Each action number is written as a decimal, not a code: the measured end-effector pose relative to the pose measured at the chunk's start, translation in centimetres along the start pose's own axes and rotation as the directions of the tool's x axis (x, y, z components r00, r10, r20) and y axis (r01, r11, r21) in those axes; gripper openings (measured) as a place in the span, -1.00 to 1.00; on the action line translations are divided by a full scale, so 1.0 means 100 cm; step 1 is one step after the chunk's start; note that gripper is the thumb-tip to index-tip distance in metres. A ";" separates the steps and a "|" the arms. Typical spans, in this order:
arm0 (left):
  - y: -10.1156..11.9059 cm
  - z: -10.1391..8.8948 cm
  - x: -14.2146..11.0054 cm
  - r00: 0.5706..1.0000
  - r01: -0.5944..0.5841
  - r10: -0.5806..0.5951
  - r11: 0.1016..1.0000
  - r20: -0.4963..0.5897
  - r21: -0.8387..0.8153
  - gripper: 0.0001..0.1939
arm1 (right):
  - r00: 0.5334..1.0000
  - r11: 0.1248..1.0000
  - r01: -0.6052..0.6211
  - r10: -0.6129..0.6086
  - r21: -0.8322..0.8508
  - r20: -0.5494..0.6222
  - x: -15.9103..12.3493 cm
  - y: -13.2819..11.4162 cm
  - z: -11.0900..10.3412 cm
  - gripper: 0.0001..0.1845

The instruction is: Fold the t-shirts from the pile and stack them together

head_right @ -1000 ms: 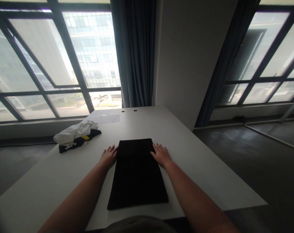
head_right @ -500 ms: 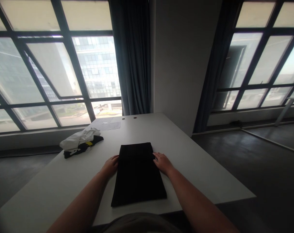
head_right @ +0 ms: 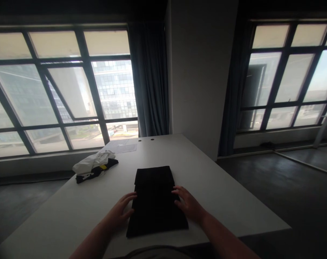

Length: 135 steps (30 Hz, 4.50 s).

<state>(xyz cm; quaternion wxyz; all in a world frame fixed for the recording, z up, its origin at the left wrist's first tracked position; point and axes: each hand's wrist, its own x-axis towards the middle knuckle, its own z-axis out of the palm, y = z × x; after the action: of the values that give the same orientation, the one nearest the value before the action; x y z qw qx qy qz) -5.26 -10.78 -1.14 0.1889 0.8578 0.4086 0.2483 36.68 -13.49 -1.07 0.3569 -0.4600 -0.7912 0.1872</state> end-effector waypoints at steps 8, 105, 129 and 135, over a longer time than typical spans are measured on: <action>0.046 0.003 -0.029 0.969 -0.077 0.062 0.996 0.240 0.053 -0.13 | 0.921 0.993 0.039 0.008 -0.110 0.390 -0.033 -0.050 0.004 -0.10; 0.065 0.013 -0.039 0.952 0.148 -0.184 0.976 -0.244 -0.158 -0.55 | 0.964 0.938 -0.253 0.266 0.238 -0.021 -0.050 -0.066 -0.002 -0.44; 0.017 0.013 0.055 0.762 0.634 -0.585 0.762 -0.278 0.134 -0.63 | 0.959 0.962 -0.215 0.175 -0.170 -0.221 0.080 0.033 0.049 -0.79; 0.000 0.008 0.082 0.785 0.609 -0.579 0.785 -0.220 0.110 -0.56 | 0.948 0.952 -0.273 0.242 -0.136 -0.205 0.093 0.036 0.046 -0.52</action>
<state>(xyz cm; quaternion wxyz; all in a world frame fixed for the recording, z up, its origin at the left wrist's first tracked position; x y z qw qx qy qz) -0.41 -4.35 0.46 0.1451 0.6729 0.6935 0.2127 32.41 -3.49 -2.70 0.3632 -0.6026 -0.6998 0.1234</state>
